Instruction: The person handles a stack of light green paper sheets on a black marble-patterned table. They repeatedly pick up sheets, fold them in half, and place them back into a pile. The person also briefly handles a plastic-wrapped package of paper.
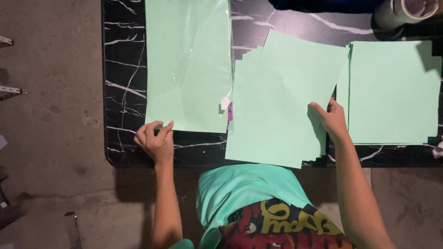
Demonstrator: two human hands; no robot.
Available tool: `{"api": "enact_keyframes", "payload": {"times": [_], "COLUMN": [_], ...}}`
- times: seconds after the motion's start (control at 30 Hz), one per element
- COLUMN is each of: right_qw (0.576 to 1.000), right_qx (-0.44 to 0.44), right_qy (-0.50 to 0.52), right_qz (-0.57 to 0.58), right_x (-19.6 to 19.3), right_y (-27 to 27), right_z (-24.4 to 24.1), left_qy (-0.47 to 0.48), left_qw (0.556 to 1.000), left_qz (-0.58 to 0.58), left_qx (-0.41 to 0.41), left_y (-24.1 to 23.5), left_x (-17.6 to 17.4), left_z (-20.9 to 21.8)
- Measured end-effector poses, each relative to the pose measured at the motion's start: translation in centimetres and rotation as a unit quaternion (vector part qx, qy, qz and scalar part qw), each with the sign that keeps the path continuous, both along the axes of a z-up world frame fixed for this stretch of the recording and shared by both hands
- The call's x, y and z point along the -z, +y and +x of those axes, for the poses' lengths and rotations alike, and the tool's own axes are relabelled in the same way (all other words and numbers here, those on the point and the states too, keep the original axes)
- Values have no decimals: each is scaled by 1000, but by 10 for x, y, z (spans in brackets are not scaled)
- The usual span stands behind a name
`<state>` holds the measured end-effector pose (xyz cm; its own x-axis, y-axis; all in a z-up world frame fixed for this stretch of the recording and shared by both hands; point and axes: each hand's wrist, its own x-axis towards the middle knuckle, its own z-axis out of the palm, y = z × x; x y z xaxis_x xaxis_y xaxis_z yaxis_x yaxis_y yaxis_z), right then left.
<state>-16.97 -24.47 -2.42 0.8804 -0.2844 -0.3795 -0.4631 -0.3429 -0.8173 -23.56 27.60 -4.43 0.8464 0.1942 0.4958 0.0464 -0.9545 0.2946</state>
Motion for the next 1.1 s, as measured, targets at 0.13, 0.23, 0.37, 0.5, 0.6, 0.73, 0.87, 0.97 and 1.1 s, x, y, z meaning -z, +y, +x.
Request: {"api": "enact_keyframes", "payload": {"times": [0.13, 0.23, 0.37, 0.5, 0.6, 0.73, 0.87, 0.97, 1.1], "right_qw": [997, 999, 999, 997, 1000, 999, 999, 999, 998], "right_qx": [21, 12, -1, 22, -5, -2, 7, 6, 19], "right_qy": [59, 40, 22, 63, 4, 24, 26, 31, 54], "right_qz": [-40, -34, -34, -47, -4, -34, -22, -24, -32], "right_x": [-11, -6, -6, -19, -6, -9, -8, -10, -11], "right_y": [10, 4, 4, 13, 4, 7, 5, 6, 8], "right_z": [3, 2, 0, 2, -2, 1, -3, 0, 3], "left_qy": [-4, 4, 55, 45, 41, 24, 45, 29, -5], "left_qw": [1000, 999, 991, 992, 992, 988, 982, 983, 987], "left_qz": [-13, -31, -42, 6, 18, 20, -18, -10, -9], "left_qx": [-17, 19, 117, 119, 121, 148, 182, 180, 161], "left_y": [0, -7, -9, -8, -6, -10, -17, -18, -17], "left_x": [8, 1, -17, -24, -19, -37, -42, -39, -33], "left_z": [11, 19, 20, 20, 31, 38, 37, 44, 71]}}
